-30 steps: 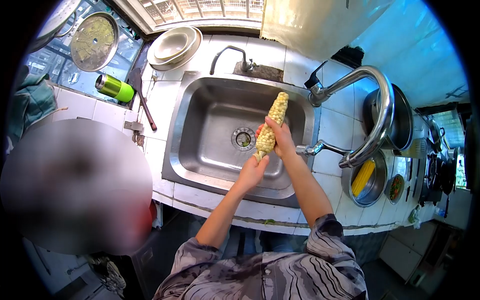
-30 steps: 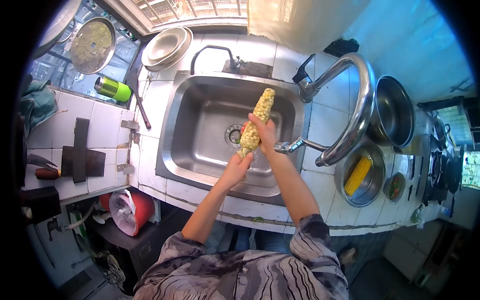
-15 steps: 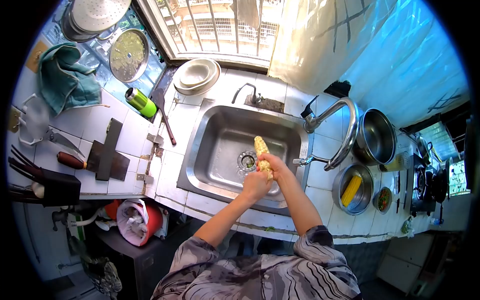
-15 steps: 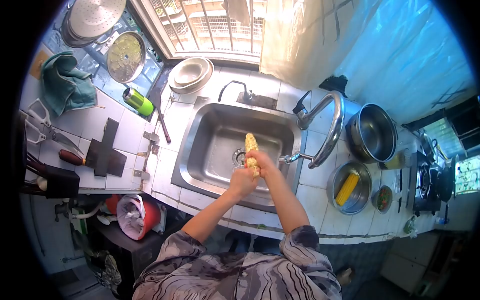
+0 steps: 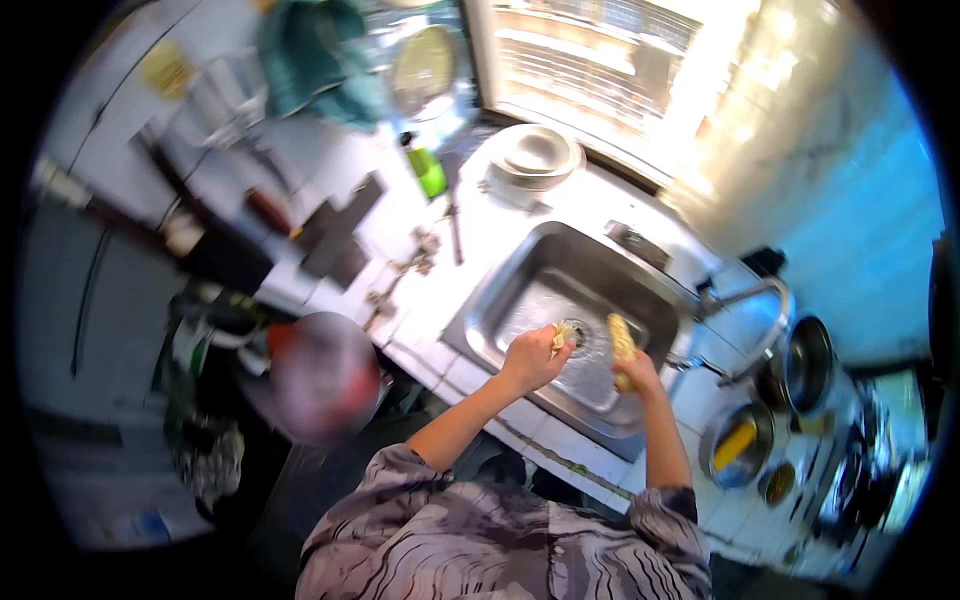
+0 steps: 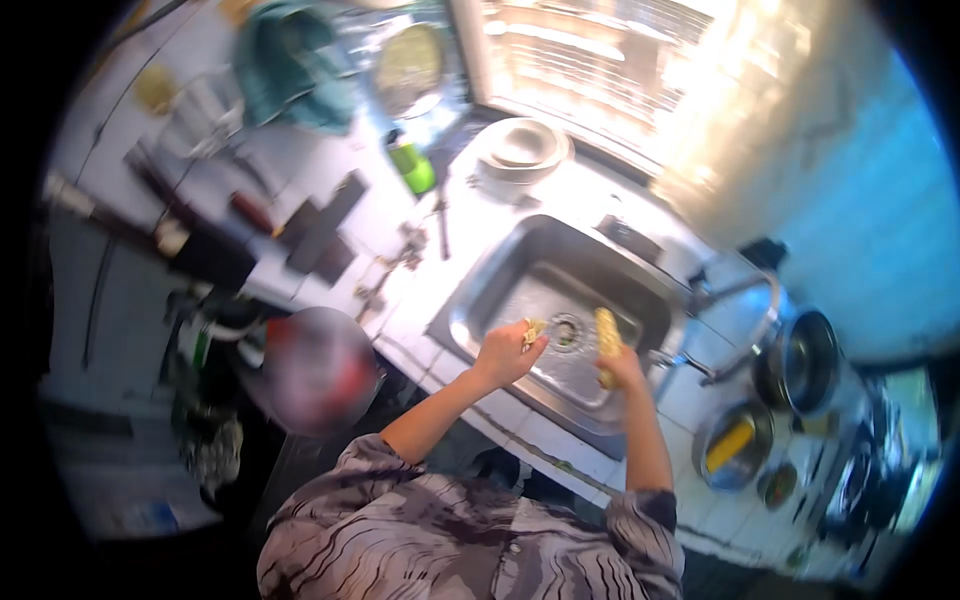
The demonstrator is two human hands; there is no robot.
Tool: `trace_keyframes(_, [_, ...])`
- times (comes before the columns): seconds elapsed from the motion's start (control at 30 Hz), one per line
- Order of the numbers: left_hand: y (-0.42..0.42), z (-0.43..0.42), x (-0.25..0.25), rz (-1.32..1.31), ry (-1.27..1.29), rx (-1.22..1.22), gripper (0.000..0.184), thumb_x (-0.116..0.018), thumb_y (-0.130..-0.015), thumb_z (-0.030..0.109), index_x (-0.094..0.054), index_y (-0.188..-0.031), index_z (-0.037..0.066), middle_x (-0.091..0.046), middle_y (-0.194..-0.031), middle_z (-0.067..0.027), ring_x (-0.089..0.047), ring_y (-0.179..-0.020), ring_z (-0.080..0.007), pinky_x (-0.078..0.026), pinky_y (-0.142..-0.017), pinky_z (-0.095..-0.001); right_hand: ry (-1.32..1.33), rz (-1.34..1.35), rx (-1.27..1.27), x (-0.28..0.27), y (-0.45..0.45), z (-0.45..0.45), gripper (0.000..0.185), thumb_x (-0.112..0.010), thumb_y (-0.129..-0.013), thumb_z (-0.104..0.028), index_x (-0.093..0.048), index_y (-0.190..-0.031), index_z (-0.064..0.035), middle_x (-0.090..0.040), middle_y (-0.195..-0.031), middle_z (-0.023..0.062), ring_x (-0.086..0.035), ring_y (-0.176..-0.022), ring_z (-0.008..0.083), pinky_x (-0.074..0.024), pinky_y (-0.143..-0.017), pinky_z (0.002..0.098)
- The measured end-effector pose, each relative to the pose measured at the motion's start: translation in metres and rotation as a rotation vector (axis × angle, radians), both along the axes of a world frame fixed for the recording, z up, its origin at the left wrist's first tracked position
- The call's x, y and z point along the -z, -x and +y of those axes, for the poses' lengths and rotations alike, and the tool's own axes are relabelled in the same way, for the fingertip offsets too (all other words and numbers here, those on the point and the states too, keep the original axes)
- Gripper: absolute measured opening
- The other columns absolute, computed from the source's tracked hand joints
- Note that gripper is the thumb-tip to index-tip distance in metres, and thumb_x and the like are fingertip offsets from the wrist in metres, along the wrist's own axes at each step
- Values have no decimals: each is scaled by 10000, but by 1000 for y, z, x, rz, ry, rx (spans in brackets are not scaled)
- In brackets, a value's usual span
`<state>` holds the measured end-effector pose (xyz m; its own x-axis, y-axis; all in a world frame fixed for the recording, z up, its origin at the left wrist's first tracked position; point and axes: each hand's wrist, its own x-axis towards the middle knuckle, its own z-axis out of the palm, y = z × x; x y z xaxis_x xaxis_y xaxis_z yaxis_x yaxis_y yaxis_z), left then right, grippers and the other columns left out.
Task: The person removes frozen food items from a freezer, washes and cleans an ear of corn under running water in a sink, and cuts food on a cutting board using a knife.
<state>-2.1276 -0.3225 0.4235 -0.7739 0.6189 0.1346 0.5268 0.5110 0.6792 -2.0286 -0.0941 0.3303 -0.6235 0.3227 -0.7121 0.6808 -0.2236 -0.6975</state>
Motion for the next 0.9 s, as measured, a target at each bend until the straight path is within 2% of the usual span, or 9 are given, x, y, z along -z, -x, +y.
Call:
trace_keyframes(0.13, [14, -107, -17, 22, -254, -417, 263, -541, -780, 221, -534, -940, 13, -554, -851, -193, -538, -779, -329, -439, -702, -386, -23, -13, 43, 3, -28, -14, 339, -618, -655, -31, -462, -955, -7, -525, -676, 111, -546, -452, 228, -483, -364, 357])
trace_keyframes(0.2, [20, -175, -10, 211, -223, -619, 315, -523, -779, 211, -506, -1018, 6, -553, -851, -173, -522, -740, -321, -433, -703, -389, 8, 7, 83, 13, -42, -16, 285, -595, -683, -47, -446, -923, -10, -518, -645, 109, -536, -424, 230, -476, -357, 359])
trace_keyframes(0.33, [36, -300, 30, 320, 44, -955, 452, -510, -797, 304, -434, -1139, 19, -470, -1048, -173, -435, -945, -319, -353, -837, -404, 43, 18, 159, 13, -48, -23, 250, -581, -698, -46, -436, -896, 1, -508, -626, 100, -529, -410, 223, -468, -345, 348])
trace_keyframes(0.4, [55, -349, 74, 208, 383, -988, 522, -503, -806, 350, -398, -1200, 25, -428, -1146, -173, -391, -1047, -318, -313, -904, -412, 27, 16, 144, 17, -43, -27, 256, -577, -705, -53, -430, -907, 5, -501, -617, 91, -531, -415, 217, -466, -344, 341])
trace_keyframes(0.5, [90, -399, 164, 47, 901, -735, 627, -492, -819, 420, -343, -1291, 35, -366, -1293, -172, -326, -1201, -316, -253, -1005, -423, -56, 64, 111, 15, -41, -34, 310, -607, -691, -36, -429, -944, -14, -515, -655, 90, -541, -441, 209, -470, -354, 334])
trace_keyframes(0.53, [101, -415, 197, 24, 941, -662, 663, -489, -823, 443, -325, -1321, 38, -345, -1342, -172, -304, -1252, -315, -233, -1038, -427, -109, 62, 82, 1, -34, -40, 341, -623, -683, -30, -431, -965, -21, -523, -681, 91, -549, -460, 205, -473, -362, 329])
trace_keyframes(0.6, [131, -443, 225, -182, 661, -748, 703, -477, -775, 487, -348, -1315, 57, -334, -1349, -184, -284, -1260, -337, -206, -1052, -415, -173, 182, 9, -2, -32, -41, 414, -657, -664, -27, -433, -1013, -34, -533, -730, 89, -567, -508, 196, -484, -394, 312])
trace_keyframes(0.87, [147, -499, 67, -664, 618, -985, 691, -433, -760, 580, -426, -1281, 125, -409, -1290, -207, -321, -1262, -274, -276, -1023, -318, 304, 410, 1, -83, -29, -62, 527, -671, -683, -109, -396, -1127, -41, -569, -939, 140, -591, -627, 188, -526, -537, 316])
trace_keyframes(0.9, [107, -448, 12, -338, 229, -1098, 471, -485, -777, 423, -519, -1081, 65, -511, -1017, -178, -444, -922, -279, -357, -767, -362, 367, 439, -6, -90, -31, -63, 534, -660, -696, -131, -390, -1149, -46, -563, -958, 142, -592, -659, 191, -532, -560, 321])
